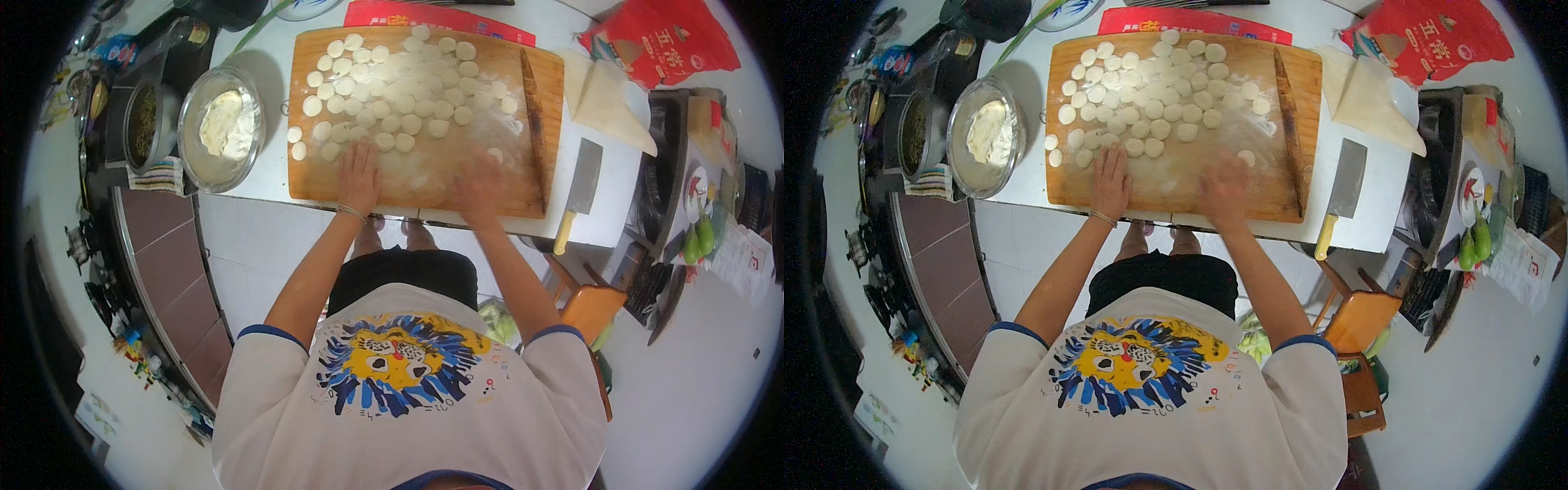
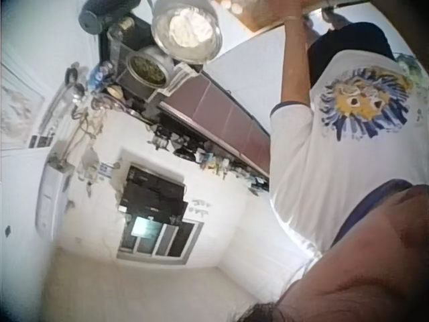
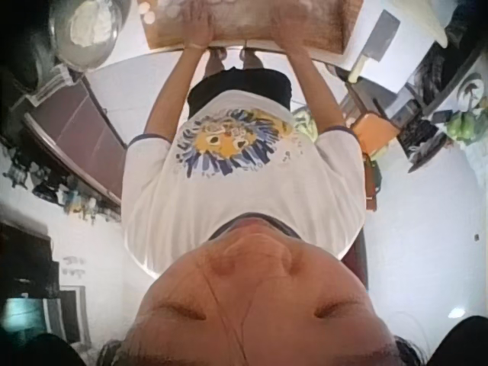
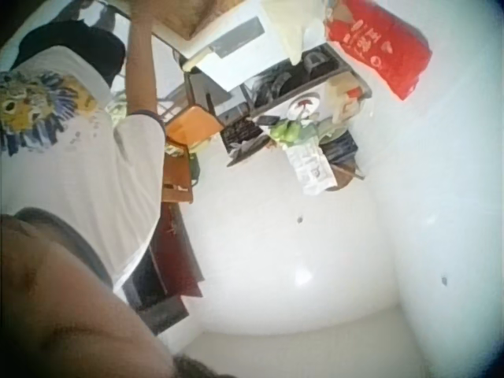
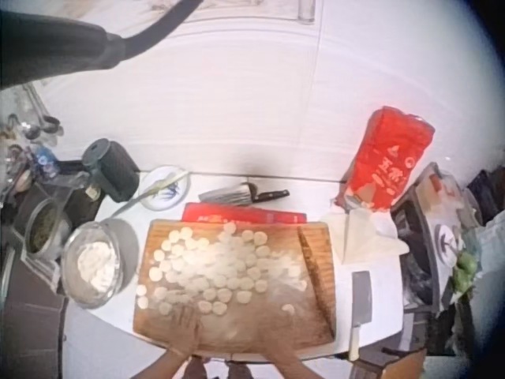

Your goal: The person uses a wooden rolling pin to flatten small balls of dough into thin, round discs on a floured wooden board. They repeatedly pick up dough balls, roll them, and place the finished discs in rows on the board.

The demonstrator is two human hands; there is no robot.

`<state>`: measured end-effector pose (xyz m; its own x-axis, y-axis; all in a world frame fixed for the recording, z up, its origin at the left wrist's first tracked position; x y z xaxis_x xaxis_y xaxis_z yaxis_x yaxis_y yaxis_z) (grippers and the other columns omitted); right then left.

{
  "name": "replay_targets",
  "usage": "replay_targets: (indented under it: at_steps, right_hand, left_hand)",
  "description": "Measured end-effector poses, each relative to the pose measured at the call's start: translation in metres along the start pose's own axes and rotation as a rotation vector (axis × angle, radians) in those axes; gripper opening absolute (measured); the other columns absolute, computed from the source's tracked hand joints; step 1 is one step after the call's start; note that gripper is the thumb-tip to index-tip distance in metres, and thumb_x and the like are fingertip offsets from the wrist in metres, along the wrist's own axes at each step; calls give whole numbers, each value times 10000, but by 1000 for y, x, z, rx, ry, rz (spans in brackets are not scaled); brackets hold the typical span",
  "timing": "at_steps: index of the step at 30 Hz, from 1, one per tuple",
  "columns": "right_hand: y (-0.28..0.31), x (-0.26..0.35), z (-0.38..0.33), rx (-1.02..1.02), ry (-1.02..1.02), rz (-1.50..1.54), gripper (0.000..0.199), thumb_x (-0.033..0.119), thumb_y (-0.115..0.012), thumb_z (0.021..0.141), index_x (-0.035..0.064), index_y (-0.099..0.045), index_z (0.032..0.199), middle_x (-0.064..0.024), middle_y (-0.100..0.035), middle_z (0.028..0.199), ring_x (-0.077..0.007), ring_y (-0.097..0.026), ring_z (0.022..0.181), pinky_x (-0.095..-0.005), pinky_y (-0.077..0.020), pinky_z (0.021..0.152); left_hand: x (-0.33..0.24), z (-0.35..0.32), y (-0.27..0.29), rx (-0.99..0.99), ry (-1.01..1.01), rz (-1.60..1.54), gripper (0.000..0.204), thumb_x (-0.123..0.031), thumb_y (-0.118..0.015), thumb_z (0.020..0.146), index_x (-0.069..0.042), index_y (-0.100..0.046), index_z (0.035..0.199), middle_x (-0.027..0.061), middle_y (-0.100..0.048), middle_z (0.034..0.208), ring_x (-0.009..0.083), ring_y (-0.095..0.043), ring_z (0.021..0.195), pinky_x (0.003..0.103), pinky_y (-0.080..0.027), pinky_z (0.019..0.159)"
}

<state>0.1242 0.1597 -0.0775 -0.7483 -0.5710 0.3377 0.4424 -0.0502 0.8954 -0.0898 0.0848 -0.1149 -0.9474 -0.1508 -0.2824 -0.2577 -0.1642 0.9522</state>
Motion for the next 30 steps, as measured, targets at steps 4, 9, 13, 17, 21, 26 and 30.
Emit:
replay_targets:
  at_steps: [4, 9, 13, 17, 21, 26, 30]
  right_hand:
    - [-35, 63, 28, 94, 117, 200, 436, 152, -655, 797, 124, -599, 1229, -154, -475, 1385, -353, -430, 1294, -547, -249, 1118]
    - [-76, 63, 58, 43, 306, 24, 424, 202, -658, 801, 146, -600, 1218, -124, -469, 1410, -322, -393, 1342, -580, -219, 1126]
    - [-65, 42, 64, 105, 163, 106, 436, 208, -657, 797, 139, -600, 1224, -109, -492, 1381, -334, -389, 1341, -596, -200, 1126]
    - [-11, -11, 47, -33, -66, -126, 441, 199, -664, 812, 93, -585, 1232, -152, -519, 1293, -368, -419, 1294, -627, -194, 1114]
    - [46, -111, 9, -192, -549, -371, 472, 220, -636, 878, 51, -517, 1302, -212, -536, 1233, -396, -501, 1176, -579, -374, 983]
    - [31, -182, -19, -76, -639, -278, 416, 205, -642, 875, 26, -534, 1235, -202, -597, 1080, -399, -599, 933, -464, -492, 774]
    - [66, -159, -18, -213, -526, -299, 340, 167, -647, 852, 36, -568, 1155, -154, -611, 960, -368, -609, 849, -467, -474, 711]
  left_hand:
    - [-2, -7, 4, -25, -108, -53, 549, -103, -656, 785, -79, -538, 1321, 123, -511, 1328, 346, -504, 1156, 453, -439, 962]
    - [-4, -14, 5, -14, 11, -180, 428, -143, -694, 750, -70, -612, 1163, 129, -576, 1104, 340, -580, 976, 428, -491, 834]
    - [-13, -13, 11, 67, 213, -224, 407, -210, -718, 741, -60, -620, 1107, 136, -577, 1086, 354, -585, 967, 453, -483, 833]
    - [-23, -17, 5, 42, 98, -123, 585, -316, -697, 798, -64, -518, 1295, 170, -459, 1382, 373, -465, 1240, 518, -372, 1021]
    - [-46, 13, -18, 77, -22, -22, 809, -388, -647, 823, -47, -298, 1468, 184, -234, 1545, 357, -245, 1413, 570, -155, 1136]
    - [-42, 24, -24, 183, 27, -162, 802, -331, -609, 843, -38, -244, 1494, 212, -189, 1557, 367, -175, 1442, 566, -79, 1154]
    - [-2, 1, 23, -235, 41, -417, 687, -297, -538, 893, -18, -289, 1469, 222, -267, 1523, 391, -234, 1408, 551, -125, 1138]
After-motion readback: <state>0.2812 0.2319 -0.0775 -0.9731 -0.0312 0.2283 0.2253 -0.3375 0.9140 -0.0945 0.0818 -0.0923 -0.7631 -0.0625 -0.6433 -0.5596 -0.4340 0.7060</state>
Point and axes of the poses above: each hand's wrist, its own z-axis towards the middle knuckle, its own y-axis out of the back of the hand, x = y × z, the point moved 9 cm from there along z, towards the middle knuckle
